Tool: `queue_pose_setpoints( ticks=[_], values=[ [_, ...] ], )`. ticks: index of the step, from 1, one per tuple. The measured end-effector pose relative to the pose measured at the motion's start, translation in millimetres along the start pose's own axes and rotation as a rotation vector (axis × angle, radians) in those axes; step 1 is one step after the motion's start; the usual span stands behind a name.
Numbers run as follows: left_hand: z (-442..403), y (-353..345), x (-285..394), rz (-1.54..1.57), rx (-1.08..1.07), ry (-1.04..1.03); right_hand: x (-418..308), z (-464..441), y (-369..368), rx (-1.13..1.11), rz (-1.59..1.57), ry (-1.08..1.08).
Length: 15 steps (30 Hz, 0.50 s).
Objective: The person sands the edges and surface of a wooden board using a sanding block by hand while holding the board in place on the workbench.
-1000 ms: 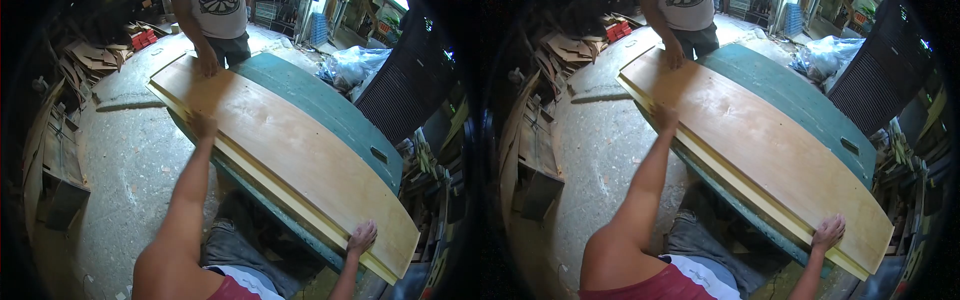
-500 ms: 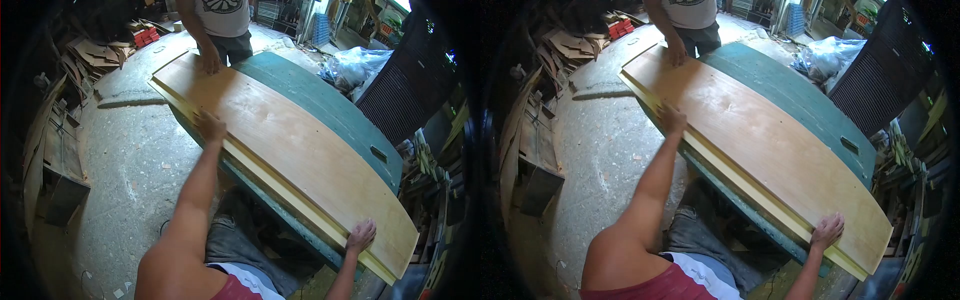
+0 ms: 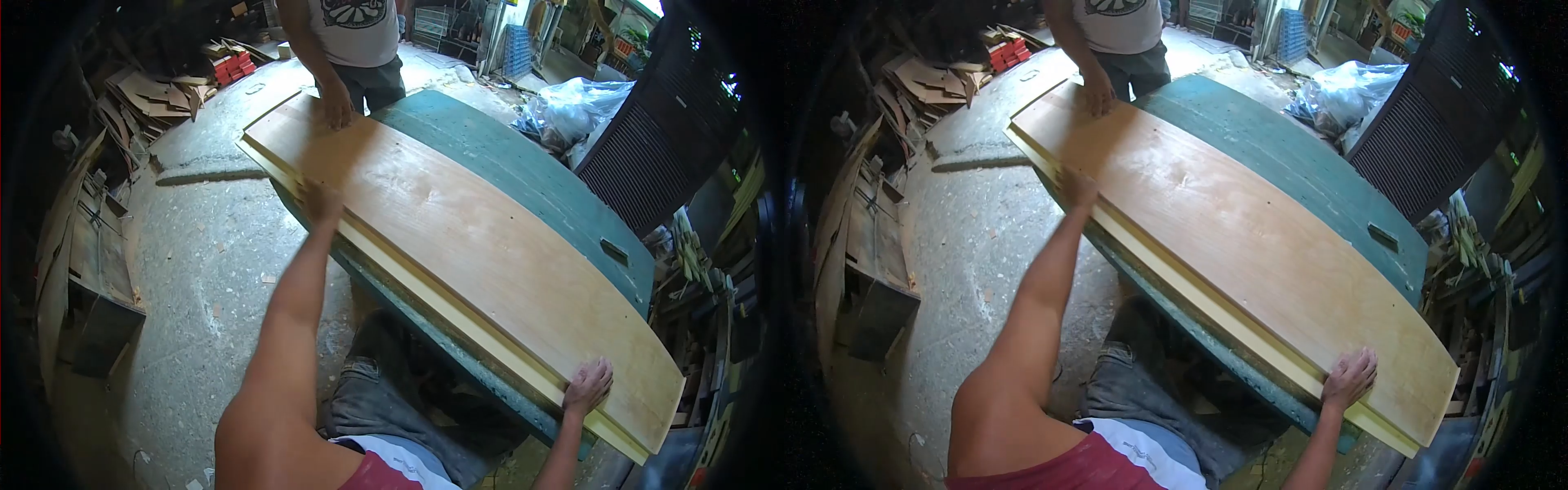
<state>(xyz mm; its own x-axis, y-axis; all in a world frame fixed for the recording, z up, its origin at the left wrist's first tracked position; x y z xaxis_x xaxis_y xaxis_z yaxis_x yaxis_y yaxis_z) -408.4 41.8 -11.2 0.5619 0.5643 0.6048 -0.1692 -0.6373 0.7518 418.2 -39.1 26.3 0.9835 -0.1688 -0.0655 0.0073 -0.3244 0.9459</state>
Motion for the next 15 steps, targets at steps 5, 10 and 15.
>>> queue_pose_setpoints(
  ticks=[5,10,15],
  values=[
    [13.9,-0.9,21.5,-0.040,-0.193,0.096,-2.9,0.2,4.7,-0.007,0.016,-0.018],
    [85.9,-20.8,24.0,-0.146,-0.155,0.122,0.4,-2.4,0.2,-0.037,0.063,-0.001],
    [-40.9,-38.9,-31.2,-0.103,-0.186,0.113,0.8,-0.7,0.7,-0.015,0.026,0.009]
  ],
)
Point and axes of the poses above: each hand's wrist, its own z-axis away from the middle knuckle, its own y-axis out of the back of the hand, x = y × z, the point moved 9 cm from there along -z, towards the middle knuckle, and after that the axes turned 9 degrees about -x, right-handed, at the moved point
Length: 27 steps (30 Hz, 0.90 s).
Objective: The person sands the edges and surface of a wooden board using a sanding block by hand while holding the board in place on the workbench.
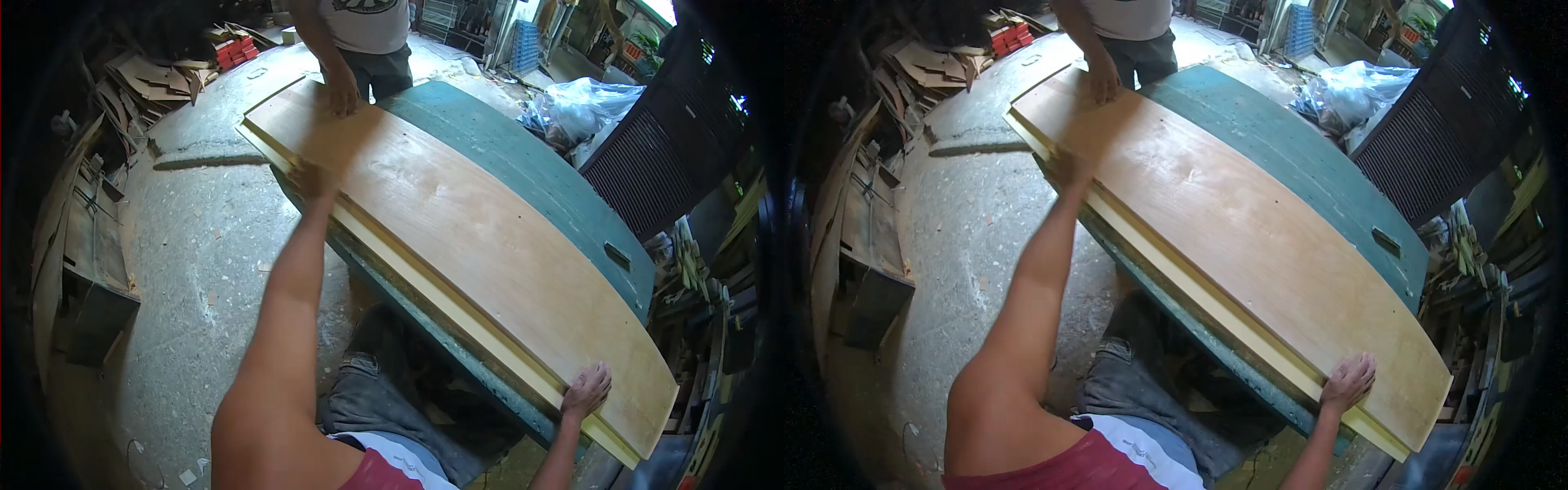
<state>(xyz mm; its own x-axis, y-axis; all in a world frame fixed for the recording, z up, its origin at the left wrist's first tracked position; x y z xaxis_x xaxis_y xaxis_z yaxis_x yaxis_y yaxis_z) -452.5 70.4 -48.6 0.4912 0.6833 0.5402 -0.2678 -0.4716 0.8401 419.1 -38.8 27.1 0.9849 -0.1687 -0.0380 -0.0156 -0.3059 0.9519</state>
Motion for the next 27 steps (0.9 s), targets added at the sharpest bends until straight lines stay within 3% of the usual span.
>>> queue_pose_setpoints(
  ticks=[3,6,8,9,11,14,17,20,22,23,25,27],
  values=[
    [-18.0,-11.2,-14.5,0.105,-0.013,0.043,-1.0,1.6,1.7,0.006,-0.003,-0.011],
    [88.7,31.7,38.0,0.131,0.126,0.002,0.2,-1.1,-1.9,-0.004,0.020,-0.003],
    [121.1,18.7,46.4,-0.118,-0.063,0.093,1.5,-2.1,-5.6,0.002,0.006,0.002],
    [109.9,3.7,35.8,-0.116,-0.079,0.106,4.7,-2.3,-5.4,0.002,-0.006,0.018],
    [59.8,-3.8,16.4,-0.070,0.141,-0.019,4.8,-2.4,-2.4,-0.008,0.006,0.031],
    [6.8,10.3,-3.5,0.171,0.068,0.015,1.8,-0.5,1.0,0.000,0.003,0.020],
    [2.4,25.5,2.4,0.074,0.084,0.062,1.1,0.0,-1.0,0.010,0.000,0.009],
    [128.4,44.7,58.4,-0.035,-0.021,-0.106,13.3,0.7,-10.6,0.019,0.002,0.000],
    [159.4,31.9,63.9,-0.039,-0.075,-0.030,14.0,-1.5,-15.9,0.025,-0.020,-0.021],
    [154.8,28.7,58.1,-0.089,-0.129,0.054,13.8,-1.0,-14.9,0.015,-0.044,-0.028],
    [109.7,33.1,36.2,0.118,0.094,-0.154,15.2,2.0,-17.6,-0.052,-0.030,-0.043],
    [22.9,20.9,-6.2,0.119,0.185,-0.125,20.0,-0.8,-19.4,-0.041,-0.047,-0.030]
  ],
)
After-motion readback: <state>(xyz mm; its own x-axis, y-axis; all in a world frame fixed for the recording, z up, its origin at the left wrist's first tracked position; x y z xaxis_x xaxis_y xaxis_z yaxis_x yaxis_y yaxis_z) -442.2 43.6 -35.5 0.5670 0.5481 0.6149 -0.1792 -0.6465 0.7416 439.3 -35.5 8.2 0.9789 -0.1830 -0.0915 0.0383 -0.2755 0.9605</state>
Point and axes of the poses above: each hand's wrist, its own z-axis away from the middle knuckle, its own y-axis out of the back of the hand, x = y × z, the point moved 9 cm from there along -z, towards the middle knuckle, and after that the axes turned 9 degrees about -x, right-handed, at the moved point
